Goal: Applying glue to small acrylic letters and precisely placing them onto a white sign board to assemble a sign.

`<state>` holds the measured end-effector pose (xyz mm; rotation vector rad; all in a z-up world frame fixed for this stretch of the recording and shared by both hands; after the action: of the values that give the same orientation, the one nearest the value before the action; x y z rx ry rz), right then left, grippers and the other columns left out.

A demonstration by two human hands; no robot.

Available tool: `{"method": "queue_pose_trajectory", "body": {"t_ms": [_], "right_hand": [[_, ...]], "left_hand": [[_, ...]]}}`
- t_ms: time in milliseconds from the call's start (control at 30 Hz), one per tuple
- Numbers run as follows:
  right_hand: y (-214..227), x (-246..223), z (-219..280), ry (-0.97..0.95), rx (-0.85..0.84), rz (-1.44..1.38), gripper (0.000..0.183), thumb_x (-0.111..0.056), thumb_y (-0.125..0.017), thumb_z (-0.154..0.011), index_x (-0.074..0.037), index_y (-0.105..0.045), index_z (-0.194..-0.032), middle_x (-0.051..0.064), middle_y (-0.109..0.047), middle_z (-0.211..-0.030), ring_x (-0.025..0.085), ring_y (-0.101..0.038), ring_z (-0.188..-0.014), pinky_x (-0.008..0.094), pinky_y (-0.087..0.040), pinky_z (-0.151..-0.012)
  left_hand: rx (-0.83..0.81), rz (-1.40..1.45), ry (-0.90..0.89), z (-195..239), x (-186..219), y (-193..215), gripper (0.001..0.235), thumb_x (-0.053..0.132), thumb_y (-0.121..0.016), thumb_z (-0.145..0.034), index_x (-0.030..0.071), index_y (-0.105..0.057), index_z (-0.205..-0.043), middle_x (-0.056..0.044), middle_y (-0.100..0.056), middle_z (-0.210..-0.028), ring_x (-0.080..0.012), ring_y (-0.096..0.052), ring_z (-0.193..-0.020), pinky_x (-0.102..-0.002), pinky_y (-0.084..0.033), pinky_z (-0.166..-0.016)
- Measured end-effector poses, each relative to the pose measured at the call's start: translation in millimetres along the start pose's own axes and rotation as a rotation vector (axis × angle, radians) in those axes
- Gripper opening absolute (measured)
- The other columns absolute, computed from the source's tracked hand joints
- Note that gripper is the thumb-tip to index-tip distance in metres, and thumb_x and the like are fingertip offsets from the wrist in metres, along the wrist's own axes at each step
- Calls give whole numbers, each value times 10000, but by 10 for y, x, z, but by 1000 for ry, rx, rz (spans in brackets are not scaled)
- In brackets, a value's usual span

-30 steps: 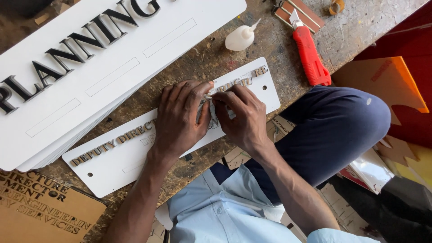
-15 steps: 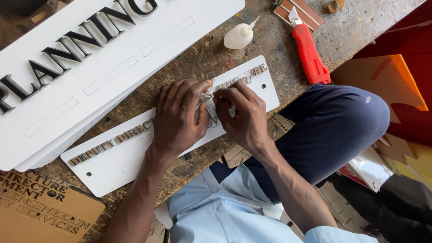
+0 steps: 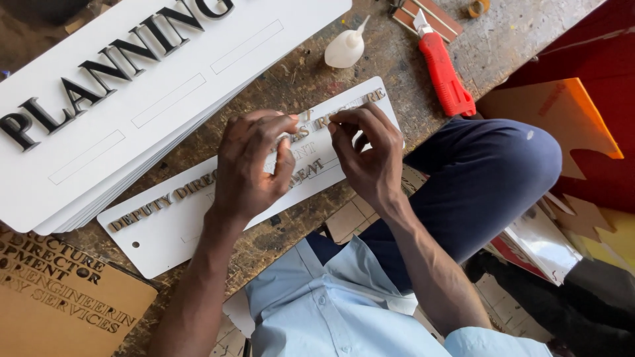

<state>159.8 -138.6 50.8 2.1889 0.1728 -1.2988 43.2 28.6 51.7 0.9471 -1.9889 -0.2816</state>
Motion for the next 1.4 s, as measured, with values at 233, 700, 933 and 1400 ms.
{"method": "queue_pose_trajectory", "body": {"t_ms": [233, 700, 933, 1400], "right_hand": [[50, 34, 22, 1, 31, -34, 42, -16, -801, -1074, -31, -821, -1108, 69, -660, -878, 182, -710, -722, 278, -555, -544], [367, 30, -5, 91, 139, 192, 162, 113, -787, -1042, 5, -812, -1159, 159, -700, -978, 312, -757, -817, 375, -637, -640], [771, 262, 136, 28, 126, 346, 134, 85, -819, -1054, 34, -790, -1173, 195, -709, -1007, 362, -784, -863, 413, -657, -709], [543, 236, 207, 42, -3, 373, 130, 48, -829, -1005, -1, -819, -1125, 166, -774, -933, 315, -808, -822, 379, -683, -710]], "left_hand": [[108, 127, 51, 80, -172, 56, 334, -57, -662, -1051, 28, -743, -1363, -47, -817, -1122, -334, -782, -1157, -454, -591, -1034], [45, 163, 114, 69, -154, 80, 301, -44, -653, -1051, 28, -761, -1323, -84, -817, -1119, -318, -795, -1155, -471, -576, -1083], [-34, 3, 23, 71, -102, 57, 392, -67, -685, -983, 31, -767, -1353, -123, -811, -1158, -351, -791, -1165, -511, -582, -1091], [-76, -67, 106, 77, -175, 214, 281, -54, -663, -1064, 38, -790, -1298, -123, -804, -1114, -352, -804, -1090, -478, -645, -974]]}}
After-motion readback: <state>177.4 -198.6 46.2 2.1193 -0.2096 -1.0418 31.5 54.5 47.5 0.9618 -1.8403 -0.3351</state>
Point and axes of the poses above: each hand's wrist, its own z-axis away from the middle knuckle, its own y-axis out of the back of the hand, x = y × z, the point moved 7 cm from there along -z, towards the middle knuckle
